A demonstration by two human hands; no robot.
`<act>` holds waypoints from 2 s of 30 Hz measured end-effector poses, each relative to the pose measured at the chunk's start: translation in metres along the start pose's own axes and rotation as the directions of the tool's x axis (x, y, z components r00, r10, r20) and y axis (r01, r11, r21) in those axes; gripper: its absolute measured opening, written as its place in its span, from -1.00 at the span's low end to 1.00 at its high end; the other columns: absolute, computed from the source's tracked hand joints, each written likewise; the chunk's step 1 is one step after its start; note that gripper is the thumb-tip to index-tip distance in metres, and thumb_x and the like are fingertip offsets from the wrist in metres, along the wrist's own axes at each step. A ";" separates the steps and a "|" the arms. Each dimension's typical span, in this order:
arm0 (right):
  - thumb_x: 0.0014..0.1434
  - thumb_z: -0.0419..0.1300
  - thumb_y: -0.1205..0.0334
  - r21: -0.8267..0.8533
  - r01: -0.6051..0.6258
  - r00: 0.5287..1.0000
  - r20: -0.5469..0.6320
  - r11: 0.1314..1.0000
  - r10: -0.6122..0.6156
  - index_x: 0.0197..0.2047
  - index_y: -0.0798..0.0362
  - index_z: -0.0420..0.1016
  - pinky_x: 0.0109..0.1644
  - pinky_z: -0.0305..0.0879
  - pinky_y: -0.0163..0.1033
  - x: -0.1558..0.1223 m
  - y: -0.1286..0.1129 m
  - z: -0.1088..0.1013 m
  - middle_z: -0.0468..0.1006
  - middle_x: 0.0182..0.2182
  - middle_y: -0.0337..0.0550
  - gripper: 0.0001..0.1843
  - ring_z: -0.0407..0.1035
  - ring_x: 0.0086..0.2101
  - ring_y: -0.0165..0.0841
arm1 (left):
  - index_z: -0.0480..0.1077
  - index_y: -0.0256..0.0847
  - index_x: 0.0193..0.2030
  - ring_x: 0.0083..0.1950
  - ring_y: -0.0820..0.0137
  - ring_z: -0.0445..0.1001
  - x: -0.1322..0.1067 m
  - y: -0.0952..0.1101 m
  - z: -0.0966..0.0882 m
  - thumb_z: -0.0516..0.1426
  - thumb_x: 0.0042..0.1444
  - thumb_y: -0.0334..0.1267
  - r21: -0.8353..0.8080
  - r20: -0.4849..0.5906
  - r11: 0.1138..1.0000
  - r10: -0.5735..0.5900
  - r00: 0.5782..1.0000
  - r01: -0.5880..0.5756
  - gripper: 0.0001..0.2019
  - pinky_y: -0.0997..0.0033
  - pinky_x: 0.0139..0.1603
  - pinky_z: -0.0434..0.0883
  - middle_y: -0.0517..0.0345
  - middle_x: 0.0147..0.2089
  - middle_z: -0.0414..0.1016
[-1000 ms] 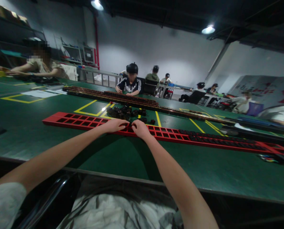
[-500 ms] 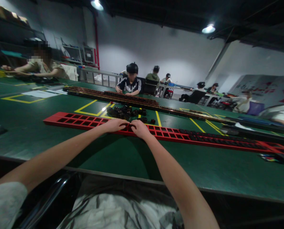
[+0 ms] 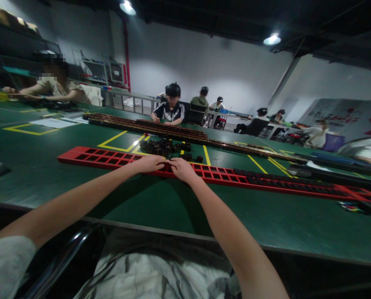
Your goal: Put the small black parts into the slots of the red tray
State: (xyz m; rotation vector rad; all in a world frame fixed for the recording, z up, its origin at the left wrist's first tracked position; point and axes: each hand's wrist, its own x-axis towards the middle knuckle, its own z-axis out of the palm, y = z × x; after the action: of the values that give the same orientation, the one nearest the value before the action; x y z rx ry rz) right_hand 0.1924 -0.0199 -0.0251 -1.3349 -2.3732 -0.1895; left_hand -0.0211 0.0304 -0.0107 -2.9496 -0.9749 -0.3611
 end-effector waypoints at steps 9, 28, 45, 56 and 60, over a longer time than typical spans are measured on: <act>0.29 0.09 0.34 0.043 -0.049 0.998 -0.045 0.998 0.051 0.07 0.09 0.59 0.26 0.31 -0.05 0.000 -0.006 0.000 0.56 0.08 0.00 -0.65 0.39 0.11 -0.20 | 0.38 -0.08 0.26 0.28 0.13 0.29 -0.001 -0.011 0.003 -0.05 0.34 -0.08 0.043 -0.129 0.992 -0.110 0.985 0.117 -0.56 0.12 0.26 0.30 0.03 0.31 0.32; 0.27 0.12 0.34 0.088 -0.058 0.998 -0.020 0.994 0.060 0.05 0.13 0.59 0.27 0.30 -0.01 0.001 -0.008 -0.006 0.55 0.08 0.06 -0.66 0.40 0.10 -0.18 | 0.29 -0.12 0.33 0.21 0.02 0.37 -0.007 -0.042 0.010 -0.06 0.30 0.02 0.013 -0.092 0.924 -0.379 0.921 0.382 -0.46 0.04 0.27 0.29 -0.11 0.28 0.23; 0.27 0.12 0.35 0.088 -0.037 0.999 -0.021 0.995 0.039 0.04 0.15 0.59 0.25 0.31 -0.02 0.001 -0.006 -0.005 0.56 0.07 0.06 -0.67 0.40 0.08 -0.19 | 0.25 -0.23 0.34 0.12 0.02 0.45 -0.005 -0.042 0.013 -0.05 0.32 -0.02 0.013 -0.106 0.924 -0.380 0.919 0.383 -0.46 0.08 0.16 0.37 -0.20 0.18 0.30; 0.28 0.13 0.33 0.087 -0.059 0.998 -0.014 0.994 0.061 0.05 0.12 0.59 0.25 0.31 0.02 0.001 -0.007 -0.005 0.56 0.07 0.05 -0.67 0.40 0.09 -0.17 | 0.35 -0.29 0.24 0.06 0.14 0.50 -0.003 -0.046 0.016 -0.01 0.30 -0.08 -0.042 -0.134 0.943 -0.332 0.934 0.330 -0.52 0.20 0.15 0.42 -0.16 0.15 0.27; 0.27 0.13 0.34 0.094 -0.045 0.999 -0.026 0.995 0.048 0.05 0.15 0.59 0.25 0.31 0.01 0.001 -0.005 -0.005 0.57 0.05 0.06 -0.67 0.41 0.08 -0.18 | 0.40 -0.20 0.21 0.05 0.24 0.52 -0.005 -0.041 0.012 -0.02 0.30 -0.14 -0.061 -0.139 0.964 -0.266 0.954 0.260 -0.58 0.27 0.20 0.41 -0.04 0.21 0.20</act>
State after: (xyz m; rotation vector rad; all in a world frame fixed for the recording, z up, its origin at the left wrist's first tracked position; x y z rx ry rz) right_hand 0.1888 -0.0231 -0.0199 -1.3336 -2.2958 -0.0816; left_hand -0.0466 0.0617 -0.0254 -2.7812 -1.3569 -0.6005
